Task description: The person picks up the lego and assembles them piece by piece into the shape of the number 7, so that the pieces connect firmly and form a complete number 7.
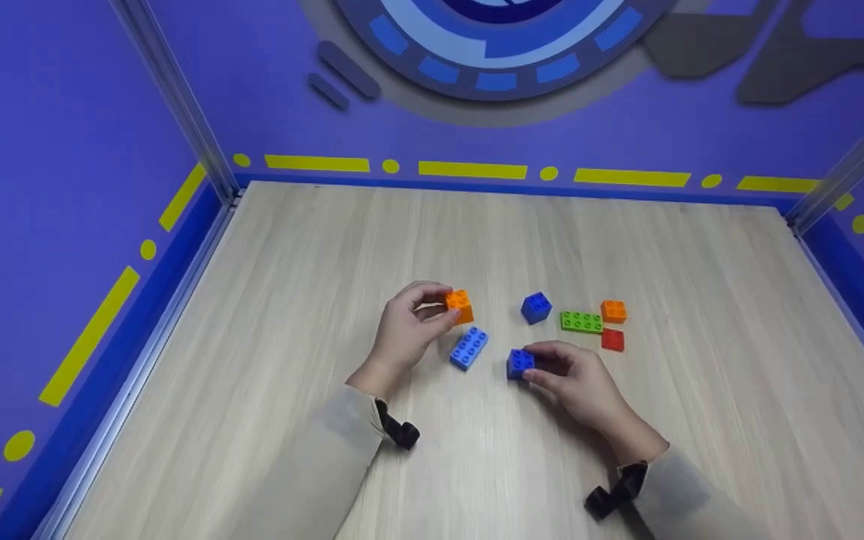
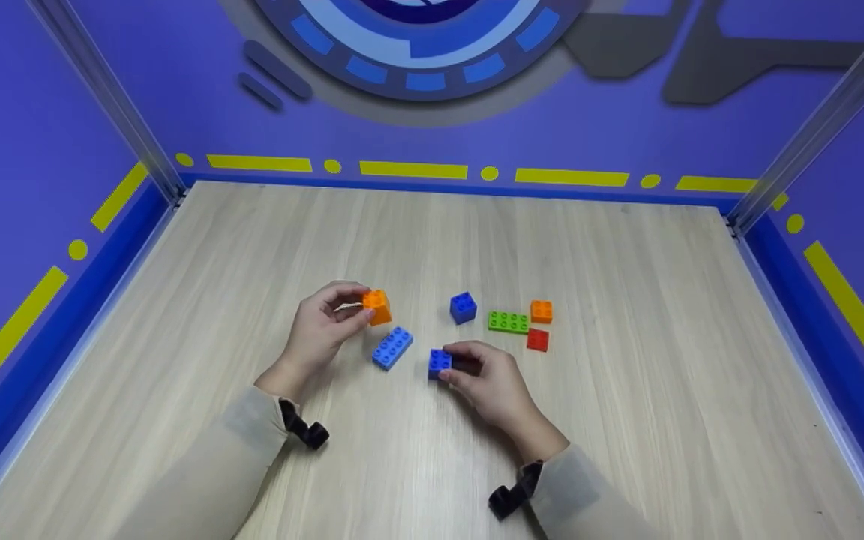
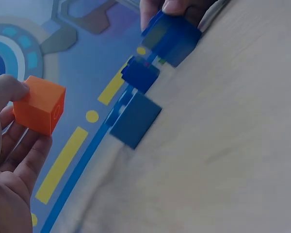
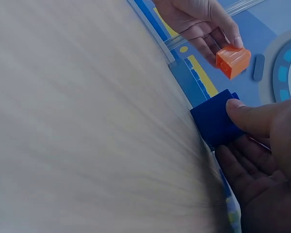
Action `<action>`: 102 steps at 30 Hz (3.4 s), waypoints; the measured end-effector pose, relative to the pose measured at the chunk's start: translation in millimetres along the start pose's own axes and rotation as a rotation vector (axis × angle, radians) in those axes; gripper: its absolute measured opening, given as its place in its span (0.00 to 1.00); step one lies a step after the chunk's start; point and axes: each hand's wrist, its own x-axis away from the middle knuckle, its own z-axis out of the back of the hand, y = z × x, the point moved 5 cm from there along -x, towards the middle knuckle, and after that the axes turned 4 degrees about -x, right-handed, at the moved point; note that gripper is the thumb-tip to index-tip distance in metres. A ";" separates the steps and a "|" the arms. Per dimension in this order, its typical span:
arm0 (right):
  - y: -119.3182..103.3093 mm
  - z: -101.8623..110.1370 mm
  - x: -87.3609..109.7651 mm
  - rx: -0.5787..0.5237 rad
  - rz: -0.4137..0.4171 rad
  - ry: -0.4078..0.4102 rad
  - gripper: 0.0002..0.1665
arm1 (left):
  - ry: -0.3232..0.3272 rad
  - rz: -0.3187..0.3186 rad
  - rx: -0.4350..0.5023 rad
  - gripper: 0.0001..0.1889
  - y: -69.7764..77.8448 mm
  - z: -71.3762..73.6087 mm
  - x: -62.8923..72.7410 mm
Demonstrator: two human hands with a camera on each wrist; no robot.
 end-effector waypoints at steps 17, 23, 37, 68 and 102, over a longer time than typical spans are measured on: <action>3.4 -1.1 -2.4 -0.067 -0.074 -0.013 0.24 | -0.180 -0.019 -0.045 0.18 8.4 -43.0 18.1; 3.4 -1.9 -1.1 -0.066 -0.065 -0.029 0.23 | -0.214 -0.037 -0.080 0.17 9.5 -55.0 24.9; -0.3 -4.8 0.1 -0.127 -0.012 -0.083 0.24 | -0.259 -0.095 -0.091 0.16 11.6 -76.6 33.0; -0.3 -6.7 2.7 -0.029 0.016 -0.060 0.28 | -0.295 -0.136 -0.171 0.15 13.5 -86.7 38.5; -0.1 -6.5 4.0 0.020 0.049 -0.047 0.28 | -0.273 -0.579 -0.770 0.16 37.4 -87.8 46.9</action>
